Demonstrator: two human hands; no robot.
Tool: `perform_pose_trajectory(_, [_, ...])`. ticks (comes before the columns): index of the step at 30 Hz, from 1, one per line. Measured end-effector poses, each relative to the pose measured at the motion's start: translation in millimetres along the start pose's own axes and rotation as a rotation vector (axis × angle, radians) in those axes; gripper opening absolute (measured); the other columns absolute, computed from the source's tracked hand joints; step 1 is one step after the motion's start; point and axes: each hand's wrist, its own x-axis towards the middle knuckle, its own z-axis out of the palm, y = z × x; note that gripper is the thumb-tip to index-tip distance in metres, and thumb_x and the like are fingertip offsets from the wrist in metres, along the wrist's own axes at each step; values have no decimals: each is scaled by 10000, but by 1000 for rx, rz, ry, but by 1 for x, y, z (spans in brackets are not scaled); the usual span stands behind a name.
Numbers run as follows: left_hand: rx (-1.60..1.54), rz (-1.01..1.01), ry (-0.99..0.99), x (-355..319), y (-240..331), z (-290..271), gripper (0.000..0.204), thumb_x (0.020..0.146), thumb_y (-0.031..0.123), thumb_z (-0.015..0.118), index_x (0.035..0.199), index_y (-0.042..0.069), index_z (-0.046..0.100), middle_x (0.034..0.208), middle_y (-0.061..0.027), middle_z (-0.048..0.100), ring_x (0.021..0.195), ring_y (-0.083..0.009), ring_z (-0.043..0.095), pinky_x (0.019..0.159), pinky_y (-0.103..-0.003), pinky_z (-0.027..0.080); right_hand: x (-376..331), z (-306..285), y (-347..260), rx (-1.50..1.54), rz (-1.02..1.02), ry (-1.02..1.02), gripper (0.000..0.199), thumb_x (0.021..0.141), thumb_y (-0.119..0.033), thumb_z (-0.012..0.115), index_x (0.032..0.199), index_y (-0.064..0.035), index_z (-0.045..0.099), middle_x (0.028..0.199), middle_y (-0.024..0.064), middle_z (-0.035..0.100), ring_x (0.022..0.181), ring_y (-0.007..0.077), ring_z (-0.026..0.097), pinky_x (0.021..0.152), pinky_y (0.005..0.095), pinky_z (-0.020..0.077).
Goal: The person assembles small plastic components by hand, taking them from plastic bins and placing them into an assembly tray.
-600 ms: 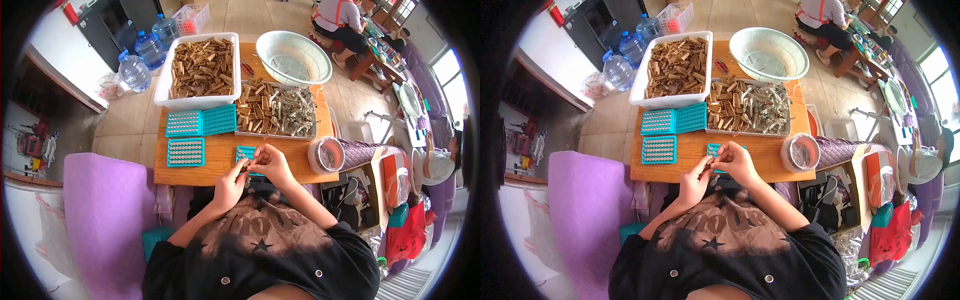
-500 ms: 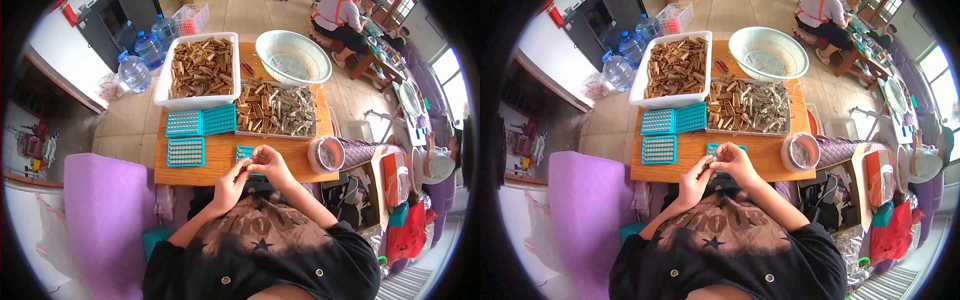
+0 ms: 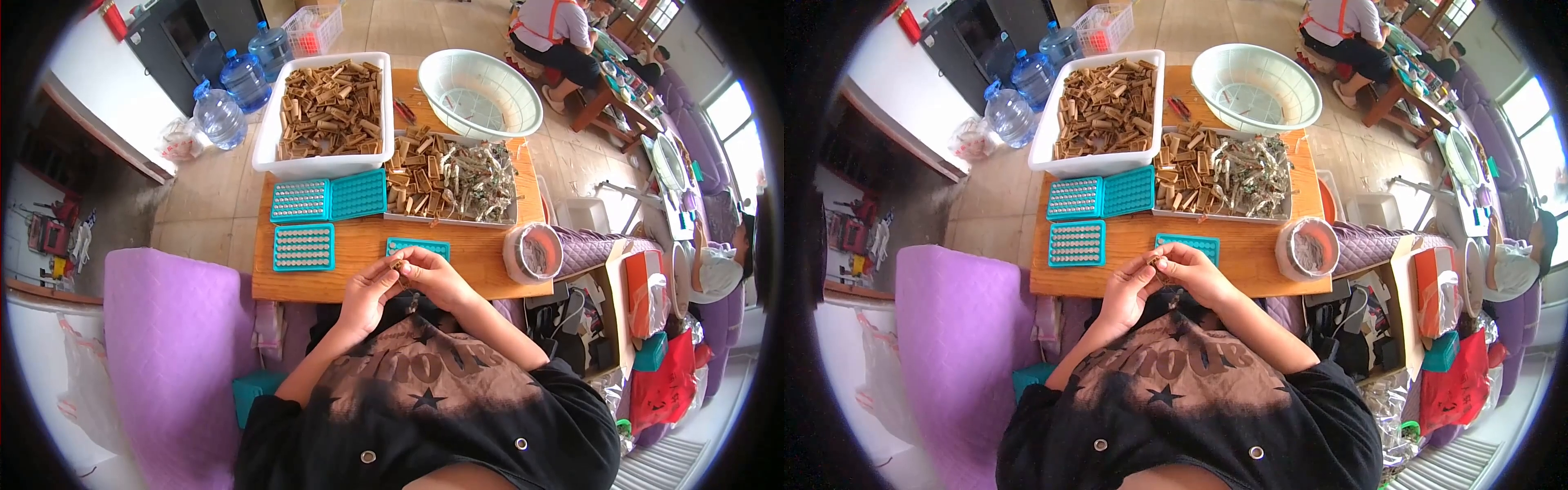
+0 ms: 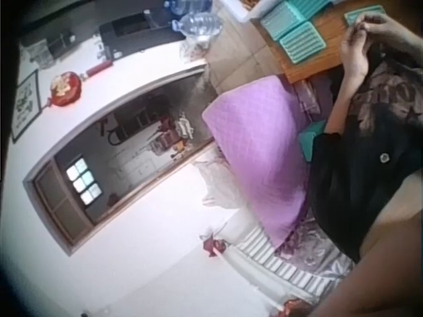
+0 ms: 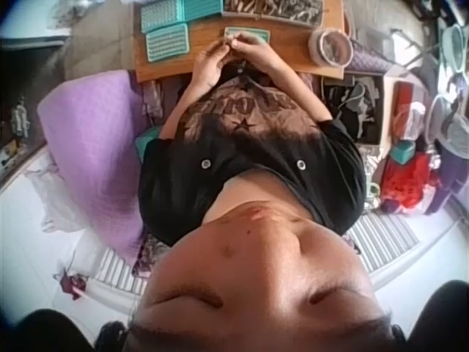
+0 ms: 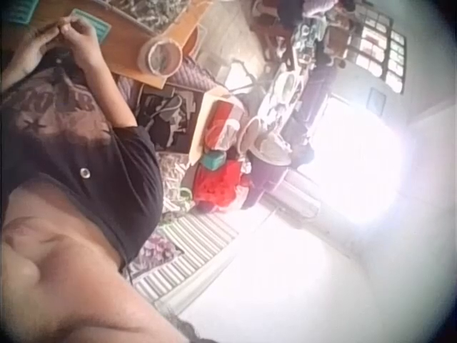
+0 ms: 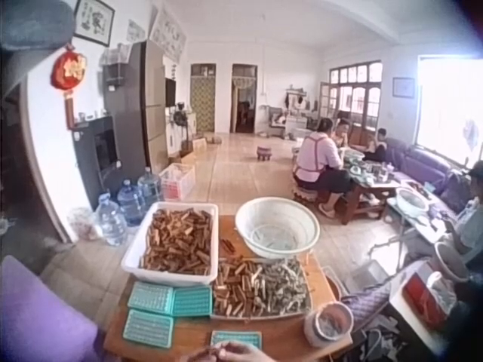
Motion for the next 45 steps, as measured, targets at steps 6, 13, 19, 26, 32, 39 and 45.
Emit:
perform_pose_trajectory(6, [-52,-15,0,3,-5,-7,274,878,99,578,1144,31,579,1101,-67,609,1009,-165,573,909,-344,472,0,2,0,-29,-8,-5,243,889,-169,588,1073,-20,536,1006,29,574,916,120,559,816,266,451])
perform_pose_trajectory(13, [-119,16,16,4,-1,-8,273,887,115,565,1152,49,556,1101,-100,601,1005,-210,581,898,-356,480,-7,4,3,-204,-16,44,285,875,-150,608,1110,-24,506,1028,27,561,902,110,554,773,262,469])
perform_pose_trajectory(19, [-95,76,86,6,-7,-14,289,882,113,572,1163,50,544,1100,-106,597,1022,-236,577,900,-361,477,-16,8,3,-530,-103,126,316,865,-54,594,1138,-40,437,883,29,570,782,77,543,666,215,454])
perform_pose_trajectory(26, [-190,68,50,6,-6,-11,250,877,65,567,1125,33,554,1096,-123,598,1025,-233,581,911,-362,481,-14,12,5,-692,-261,170,351,840,18,569,1149,-51,417,829,16,540,737,50,511,655,203,428])
perform_pose_trajectory(32, [-286,16,69,7,-9,-14,222,897,87,541,1114,41,560,1078,-115,601,1018,-234,583,914,-363,480,-12,7,6,-639,-208,121,361,838,-27,607,1151,-55,428,867,4,535,785,50,516,700,215,436])
perform_pose_trajectory(39, [-332,-8,107,8,-6,-9,307,895,56,517,1200,55,476,1101,-135,580,1004,-235,589,925,-378,479,-11,2,11,-573,-133,113,360,853,-63,616,1158,-54,424,817,-24,543,777,45,512,683,207,425])
perform_pose_trajectory(45, [-126,63,144,8,-15,-14,378,828,-67,525,1175,58,445,1078,-148,585,952,-243,603,857,-364,511,-10,-1,17,-586,-134,108,354,856,-62,616,1158,-46,431,841,-17,558,792,51,517,698,213,433])
